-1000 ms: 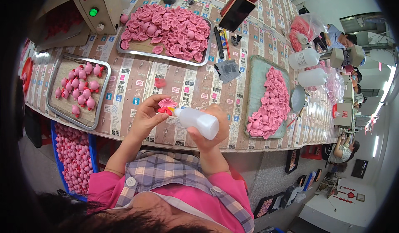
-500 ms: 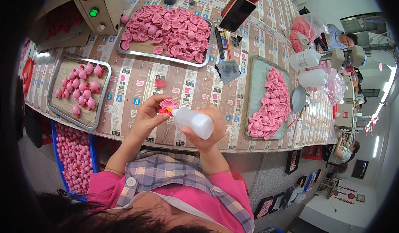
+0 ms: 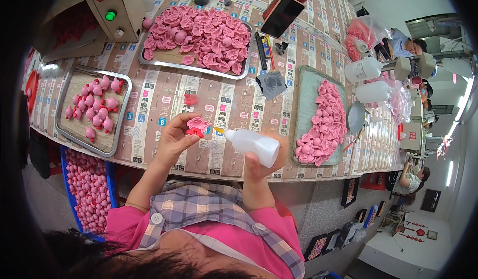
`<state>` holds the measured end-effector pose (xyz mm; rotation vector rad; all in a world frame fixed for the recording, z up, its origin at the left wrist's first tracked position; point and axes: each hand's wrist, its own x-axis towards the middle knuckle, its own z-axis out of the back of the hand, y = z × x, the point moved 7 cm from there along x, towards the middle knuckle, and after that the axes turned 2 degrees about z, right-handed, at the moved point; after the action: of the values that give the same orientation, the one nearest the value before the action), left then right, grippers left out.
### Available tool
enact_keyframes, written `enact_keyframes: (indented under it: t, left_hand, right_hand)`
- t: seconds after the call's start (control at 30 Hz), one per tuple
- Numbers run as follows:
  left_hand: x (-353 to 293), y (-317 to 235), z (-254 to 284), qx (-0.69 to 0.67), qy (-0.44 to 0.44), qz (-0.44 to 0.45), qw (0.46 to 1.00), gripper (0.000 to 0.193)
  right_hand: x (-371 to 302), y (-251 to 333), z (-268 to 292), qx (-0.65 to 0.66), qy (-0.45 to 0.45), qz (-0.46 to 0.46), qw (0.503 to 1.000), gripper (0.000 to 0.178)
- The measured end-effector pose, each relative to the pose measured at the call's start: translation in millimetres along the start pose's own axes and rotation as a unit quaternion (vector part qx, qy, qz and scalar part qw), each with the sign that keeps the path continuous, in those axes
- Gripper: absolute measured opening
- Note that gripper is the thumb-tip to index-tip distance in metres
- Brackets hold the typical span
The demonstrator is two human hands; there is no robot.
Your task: Gluing and assembling small pink plastic or clay components at a factory workstation.
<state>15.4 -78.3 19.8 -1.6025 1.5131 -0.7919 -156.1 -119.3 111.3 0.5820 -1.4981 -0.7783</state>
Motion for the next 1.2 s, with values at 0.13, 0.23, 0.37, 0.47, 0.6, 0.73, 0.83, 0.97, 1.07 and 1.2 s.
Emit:
enact_keyframes:
  t: [0.13, 0.23, 0.37, 0.47, 0.6, 0.73, 0.83, 0.97, 1.07, 1.2]
  left_hand:
    - [-1, 0, 0, 0.0, -0.002, -0.002, 1.0, 0.04]
    - [-1, 1, 3, -0.001, -0.009, 0.005, 1.0, 0.041]
    - [0, 1, -1, -0.007, -0.005, 0.004, 1.0, 0.041]
    - [0, 0, -1, -0.01, -0.001, 0.005, 1.0, 0.041]
    - [0, 0, -1, -0.008, -0.006, 0.003, 1.0, 0.04]
    - [-1, 0, 2, 0.005, -0.009, 0.0, 1.0, 0.04]
    - [0, 1, 0, 0.01, -0.005, 0.0, 1.0, 0.039]
    - [0, -1, 0, 0.01, -0.008, -0.003, 1.0, 0.039]
    - [-1, -1, 0, 0.012, -0.008, -0.004, 1.0, 0.039]
    - [-1, -2, -2, 0.002, -0.006, -0.005, 1.0, 0.04]
  right_hand:
    - [-3, 2, -3, -0.012, 0.015, 0.002, 1.0, 0.052]
    - [-4, 1, -8, -0.001, 0.024, -0.008, 1.0, 0.052]
    - [-4, 1, -6, 0.004, 0.031, -0.018, 0.999, 0.053]
    - [-5, 0, -6, 0.035, 0.049, 0.02, 0.998, 0.049]
    - [-6, 2, -7, 0.014, 0.063, 0.039, 0.997, 0.048]
    - [-7, 0, -9, 0.011, 0.077, 0.032, 0.996, 0.048]
    - [-6, 0, -8, -0.003, 0.088, 0.025, 0.996, 0.047]
    - [-4, 5, -11, -0.01, 0.089, 0.044, 0.995, 0.048]
    - [-2, 3, -8, -0.012, 0.03, 0.018, 0.999, 0.055]
    - [0, 0, 0, 0.024, -0.003, 0.004, 1.0, 0.049]
